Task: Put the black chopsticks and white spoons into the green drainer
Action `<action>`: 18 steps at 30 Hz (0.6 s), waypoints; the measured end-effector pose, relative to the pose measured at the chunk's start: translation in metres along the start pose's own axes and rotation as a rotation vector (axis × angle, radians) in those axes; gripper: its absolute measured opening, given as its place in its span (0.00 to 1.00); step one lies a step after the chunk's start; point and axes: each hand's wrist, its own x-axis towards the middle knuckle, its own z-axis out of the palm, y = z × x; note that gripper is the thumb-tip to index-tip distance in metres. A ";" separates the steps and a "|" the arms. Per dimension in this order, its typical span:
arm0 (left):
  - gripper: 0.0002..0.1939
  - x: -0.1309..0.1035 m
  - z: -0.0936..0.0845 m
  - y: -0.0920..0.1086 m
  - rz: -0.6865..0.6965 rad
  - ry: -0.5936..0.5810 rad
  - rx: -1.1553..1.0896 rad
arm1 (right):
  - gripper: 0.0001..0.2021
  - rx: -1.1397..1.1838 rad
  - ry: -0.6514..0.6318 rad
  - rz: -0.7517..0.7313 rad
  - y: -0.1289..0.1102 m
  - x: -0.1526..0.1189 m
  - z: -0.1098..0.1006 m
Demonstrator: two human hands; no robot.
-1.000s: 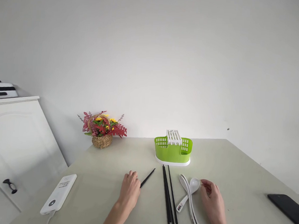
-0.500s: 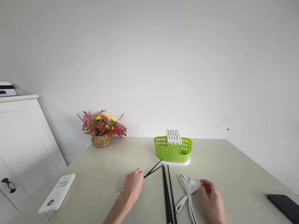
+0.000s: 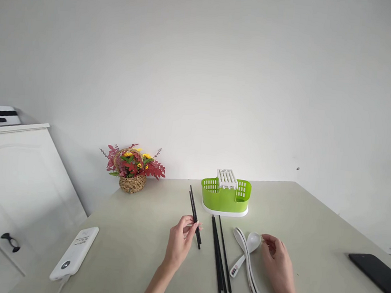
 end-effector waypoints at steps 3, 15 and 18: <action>0.10 -0.002 0.000 -0.005 0.035 0.024 0.026 | 0.17 0.004 -0.005 -0.002 0.000 0.000 0.000; 0.10 -0.004 0.004 -0.015 0.079 -0.039 0.085 | 0.17 0.006 -0.005 -0.003 -0.001 -0.001 -0.001; 0.11 -0.006 0.006 -0.016 0.069 -0.049 0.086 | 0.17 0.004 -0.001 -0.006 -0.001 -0.001 -0.001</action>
